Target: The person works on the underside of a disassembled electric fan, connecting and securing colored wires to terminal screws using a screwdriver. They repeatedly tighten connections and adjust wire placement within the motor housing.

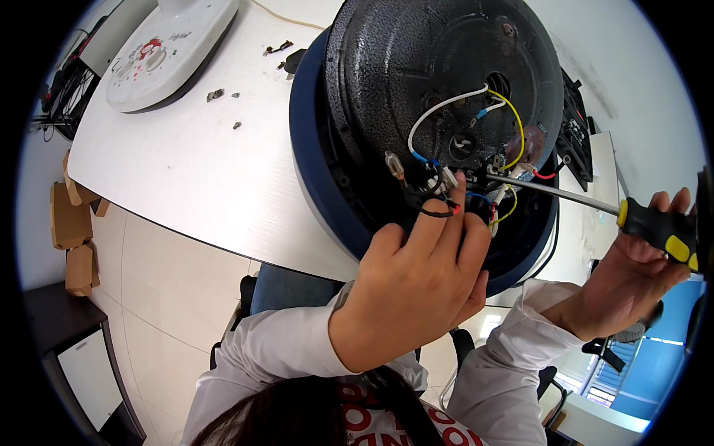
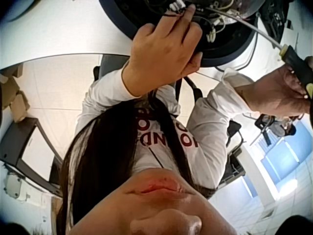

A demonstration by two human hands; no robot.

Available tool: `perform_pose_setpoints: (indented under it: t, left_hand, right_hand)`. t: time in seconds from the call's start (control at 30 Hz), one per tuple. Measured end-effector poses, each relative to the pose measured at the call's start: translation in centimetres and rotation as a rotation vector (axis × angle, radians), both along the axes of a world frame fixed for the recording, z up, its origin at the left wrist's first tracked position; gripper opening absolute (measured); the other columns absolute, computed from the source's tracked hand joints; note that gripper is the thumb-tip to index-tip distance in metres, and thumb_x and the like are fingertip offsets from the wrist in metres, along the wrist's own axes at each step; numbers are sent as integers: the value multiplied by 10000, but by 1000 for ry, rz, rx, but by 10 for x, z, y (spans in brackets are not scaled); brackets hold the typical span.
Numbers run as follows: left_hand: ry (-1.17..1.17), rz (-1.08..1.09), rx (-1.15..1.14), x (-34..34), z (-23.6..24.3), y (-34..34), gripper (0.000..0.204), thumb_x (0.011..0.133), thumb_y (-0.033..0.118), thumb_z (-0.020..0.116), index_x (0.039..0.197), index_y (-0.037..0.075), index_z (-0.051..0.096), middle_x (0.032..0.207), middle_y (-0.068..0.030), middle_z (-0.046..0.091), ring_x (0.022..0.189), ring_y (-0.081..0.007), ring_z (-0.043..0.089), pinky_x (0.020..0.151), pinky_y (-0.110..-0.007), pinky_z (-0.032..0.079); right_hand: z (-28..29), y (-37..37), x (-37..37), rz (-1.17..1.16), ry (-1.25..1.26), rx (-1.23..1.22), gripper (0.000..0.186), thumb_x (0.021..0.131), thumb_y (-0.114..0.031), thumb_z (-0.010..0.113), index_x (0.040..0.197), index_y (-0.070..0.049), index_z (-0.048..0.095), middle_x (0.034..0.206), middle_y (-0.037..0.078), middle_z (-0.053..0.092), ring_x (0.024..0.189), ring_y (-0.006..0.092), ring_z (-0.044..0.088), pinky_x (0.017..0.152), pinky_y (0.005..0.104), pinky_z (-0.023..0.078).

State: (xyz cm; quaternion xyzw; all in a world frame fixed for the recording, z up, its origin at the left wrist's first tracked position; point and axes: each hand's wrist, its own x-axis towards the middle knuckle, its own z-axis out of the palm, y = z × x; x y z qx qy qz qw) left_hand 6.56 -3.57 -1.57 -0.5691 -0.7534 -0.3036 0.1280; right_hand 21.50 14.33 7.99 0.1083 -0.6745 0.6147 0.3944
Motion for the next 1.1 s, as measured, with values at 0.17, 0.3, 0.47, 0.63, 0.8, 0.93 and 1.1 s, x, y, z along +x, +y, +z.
perform_pose_setpoints:
  t: [0.17,0.3,0.47,0.63,0.8,0.93,1.1]
  left_hand:
    - [5,1,3,0,0,0,391,737,356,608,977,48,608,1259,-141,647,862,-228,567,581,-273,388]
    - [8,1,2,0,0,0,391,737,356,609,978,48,608,1260,-140,647,867,-230,567,582,-274,389]
    - [0,-2,-5,0,1,0,393,735,353,612,982,46,610,1261,-142,646,869,-229,567,580,-275,387]
    - [-5,-2,11,0,1,-1,392,731,343,619,980,40,608,1260,-146,645,879,-231,567,576,-275,385]
    - [-17,-14,27,0,1,0,395,726,332,630,981,32,605,1260,-146,642,889,-239,568,576,-281,389]
    - [-18,-6,28,0,2,0,404,725,338,637,981,27,604,1257,-148,642,895,-245,568,578,-288,393]
    - [-17,-36,27,1,2,1,405,743,340,638,990,21,603,1257,-157,638,916,-254,568,589,-295,400]
  right_hand:
    - [-2,2,0,-11,-3,30,521,1024,-448,403,1445,-140,387,1495,174,379,1328,301,473,1090,447,419]
    - [0,3,0,-19,-2,37,507,1032,-428,391,1446,-135,380,1482,199,386,1318,313,483,1075,457,435]
    - [14,5,-22,1,33,0,607,970,-383,549,1441,-72,326,1359,281,483,1101,396,614,841,375,575]
    - [30,-3,-38,-261,-92,252,726,902,-312,680,1465,-97,275,1218,305,583,989,423,670,780,417,620]
    - [42,-43,-70,-435,-108,331,830,858,-278,740,1495,-155,222,1207,312,587,1015,400,670,852,493,578]
    - [48,-22,-59,-495,-238,708,629,943,-307,627,1422,-46,312,1332,305,486,1048,366,660,879,405,568]
    - [35,-23,-69,-238,-121,406,528,990,-399,529,1388,-87,382,1293,247,486,775,206,580,785,374,495]
